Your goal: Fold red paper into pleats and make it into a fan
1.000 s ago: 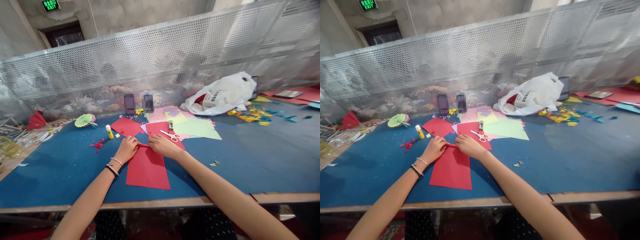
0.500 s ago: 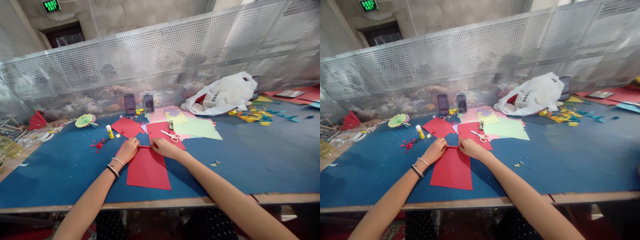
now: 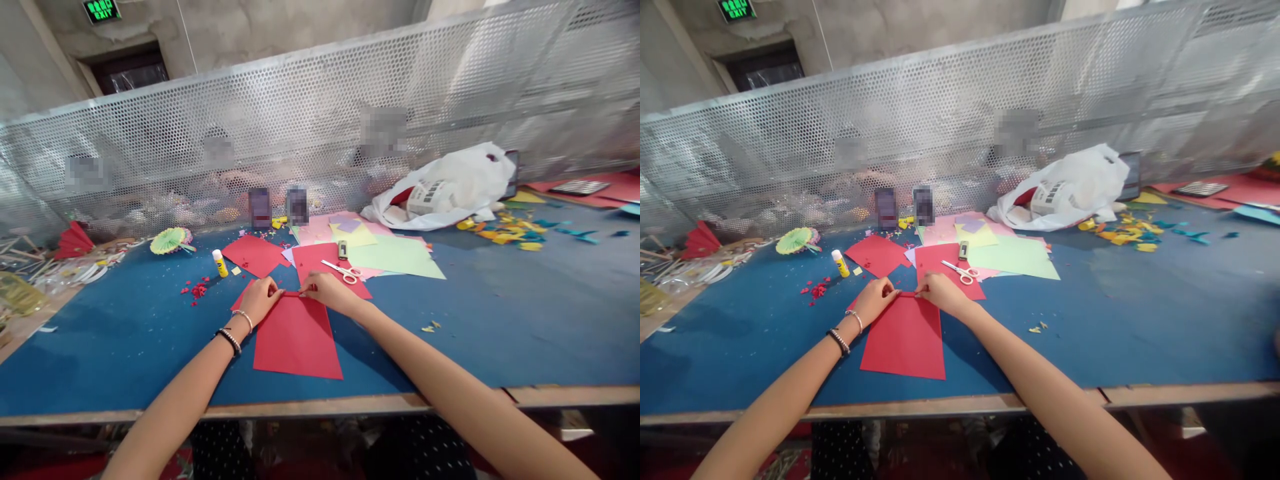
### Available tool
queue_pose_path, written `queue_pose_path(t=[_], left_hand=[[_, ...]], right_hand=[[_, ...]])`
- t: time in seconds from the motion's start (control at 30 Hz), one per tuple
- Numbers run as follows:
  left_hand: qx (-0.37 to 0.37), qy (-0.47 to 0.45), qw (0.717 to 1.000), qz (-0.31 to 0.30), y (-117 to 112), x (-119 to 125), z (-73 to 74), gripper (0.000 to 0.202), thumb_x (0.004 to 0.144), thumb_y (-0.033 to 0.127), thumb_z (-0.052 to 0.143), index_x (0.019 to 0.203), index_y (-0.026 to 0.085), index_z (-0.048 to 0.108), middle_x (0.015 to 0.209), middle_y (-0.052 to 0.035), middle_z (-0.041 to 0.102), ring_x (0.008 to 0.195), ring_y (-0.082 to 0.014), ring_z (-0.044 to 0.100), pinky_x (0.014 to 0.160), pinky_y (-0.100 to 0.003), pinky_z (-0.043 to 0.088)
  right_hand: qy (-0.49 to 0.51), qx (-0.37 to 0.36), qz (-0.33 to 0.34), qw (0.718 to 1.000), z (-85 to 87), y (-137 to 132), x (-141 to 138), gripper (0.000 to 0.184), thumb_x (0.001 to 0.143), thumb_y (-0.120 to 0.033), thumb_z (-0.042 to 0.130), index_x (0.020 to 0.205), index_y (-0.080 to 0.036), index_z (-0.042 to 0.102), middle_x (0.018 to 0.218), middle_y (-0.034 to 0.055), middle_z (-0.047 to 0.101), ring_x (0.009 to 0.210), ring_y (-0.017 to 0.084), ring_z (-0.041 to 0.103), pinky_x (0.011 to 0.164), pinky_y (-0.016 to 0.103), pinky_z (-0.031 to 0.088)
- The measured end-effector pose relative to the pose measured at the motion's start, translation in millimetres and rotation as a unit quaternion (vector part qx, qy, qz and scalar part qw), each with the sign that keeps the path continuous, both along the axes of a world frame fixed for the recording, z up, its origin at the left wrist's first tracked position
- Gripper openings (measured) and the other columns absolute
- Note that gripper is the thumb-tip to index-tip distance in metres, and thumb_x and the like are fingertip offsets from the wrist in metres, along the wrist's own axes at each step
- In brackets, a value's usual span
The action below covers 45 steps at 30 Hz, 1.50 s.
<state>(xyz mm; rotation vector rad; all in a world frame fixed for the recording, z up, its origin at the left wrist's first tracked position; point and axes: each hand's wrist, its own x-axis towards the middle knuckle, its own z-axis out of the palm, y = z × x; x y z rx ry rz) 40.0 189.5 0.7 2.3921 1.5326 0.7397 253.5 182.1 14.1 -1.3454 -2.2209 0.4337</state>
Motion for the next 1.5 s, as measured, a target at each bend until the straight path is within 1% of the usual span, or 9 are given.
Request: queue_pose_path(t=[0.13, 0.23, 0.57, 0.73, 0.9, 1.1, 1.2, 1.33, 1.5], left_hand=[[0.041, 0.008, 0.999, -0.023, 0.6, -3.5, 2.0, 0.019, 0.083, 0.032, 0.062, 0.095, 0.018, 0.063, 0.083, -0.003, 0.058, 0.085, -0.0173, 0.054, 0.077, -0.03, 0.045], [0.082, 0.036, 0.995, -0.038, -0.4, -5.1, 6.5, 0.015, 0.082, 0.032, 0.063, 0.089, 0.02, 0.069, 0.092, -0.0053, 0.057, 0.094, -0.0192, 0.051, 0.088, -0.034, 0.043], [0.062, 0.076, 0.992, -0.08, -4.3, -3.6, 13.2, 0.012, 0.084, 0.03, 0.061, 0.085, 0.018, 0.065, 0.089, -0.0042, 0.063, 0.089, -0.0187, 0.054, 0.082, -0.033, 0.044], [0.069, 0.088, 0.99, -0.084, -7.3, -3.4, 13.8, 0.025, 0.087, 0.027, 0.057, 0.11, 0.019, 0.062, 0.1, -0.0062, 0.061, 0.098, -0.0194, 0.054, 0.088, -0.033, 0.044], [0.102, 0.103, 0.987, -0.076, -8.7, -3.3, 14.4, 0.024, 0.089, 0.034, 0.053, 0.101, 0.019, 0.068, 0.096, -0.0066, 0.061, 0.094, -0.0193, 0.052, 0.087, -0.033, 0.044], [0.082, 0.011, 0.996, -0.042, -10.3, 0.5, 17.9, 0.027, 0.089, 0.038, 0.052, 0.095, 0.019, 0.07, 0.095, -0.0063, 0.069, 0.092, -0.0196, 0.059, 0.085, -0.033, 0.045], [0.014, -0.081, 0.996, -0.029, -9.2, 2.2, 16.2, 0.026, 0.089, 0.038, 0.053, 0.093, 0.021, 0.072, 0.094, -0.0044, 0.073, 0.086, -0.0182, 0.065, 0.081, -0.029, 0.048], [-0.026, -0.154, 0.988, -0.018, -7.4, 2.5, 14.0, 0.023, 0.085, 0.037, 0.057, 0.089, 0.022, 0.074, 0.094, -0.0027, 0.074, 0.088, -0.0192, 0.068, 0.082, -0.027, 0.049], [-0.019, -0.167, 0.986, -0.025, -8.0, 2.1, 13.4, 0.018, 0.082, 0.033, 0.061, 0.087, 0.023, 0.074, 0.092, -0.0016, 0.074, 0.086, -0.0185, 0.068, 0.081, -0.027, 0.049]], right_hand=[[0.002, 0.014, 0.005, 1.0, 2.1, -1.6, -1.3, 0.013, 0.076, -0.01, 0.061, 0.074, -0.018, 0.071, 0.09, 0.0071, 0.065, 0.082, 0.017, 0.061, 0.071, 0.024, 0.045], [-0.001, 0.015, 0.013, 1.0, 0.2, -1.4, -1.2, 0.008, 0.077, -0.013, 0.062, 0.076, -0.017, 0.068, 0.084, 0.0058, 0.064, 0.081, 0.017, 0.06, 0.068, 0.024, 0.044], [0.001, -0.013, 0.004, 1.0, -5.4, 1.3, 2.6, 0.005, 0.078, -0.015, 0.063, 0.082, -0.017, 0.065, 0.079, 0.003, 0.064, 0.072, 0.015, 0.058, 0.061, 0.022, 0.04], [-0.09, 0.087, 0.038, 0.991, 0.7, -1.3, 3.1, 0.022, 0.083, -0.008, 0.052, 0.089, -0.019, 0.069, 0.094, 0.0066, 0.065, 0.09, 0.019, 0.056, 0.076, 0.027, 0.039], [-0.148, 0.169, 0.037, 0.974, 9.6, -7.8, -0.3, 0.019, 0.088, -0.015, 0.05, 0.091, -0.018, 0.069, 0.094, 0.0085, 0.062, 0.092, 0.022, 0.052, 0.081, 0.032, 0.037], [-0.081, 0.23, 0.03, 0.969, 16.2, -11.5, 0.2, 0.019, 0.088, -0.017, 0.049, 0.092, -0.02, 0.068, 0.104, 0.01, 0.059, 0.097, 0.024, 0.048, 0.087, 0.036, 0.04], [0.027, 0.194, 0.043, 0.98, 15.5, -10.3, -0.8, 0.016, 0.087, -0.018, 0.052, 0.089, -0.019, 0.067, 0.105, 0.0093, 0.062, 0.1, 0.024, 0.052, 0.088, 0.038, 0.043], [0.198, 0.033, 0.047, 0.979, 12.4, -6.8, -3.2, 0.014, 0.083, -0.024, 0.056, 0.088, -0.018, 0.068, 0.092, 0.0053, 0.069, 0.085, 0.018, 0.063, 0.077, 0.03, 0.049], [0.219, -0.074, 0.029, 0.972, 8.2, -3.0, -2.0, 0.02, 0.079, -0.033, 0.06, 0.087, -0.019, 0.072, 0.087, 0.0035, 0.073, 0.081, 0.019, 0.065, 0.075, 0.029, 0.049]])
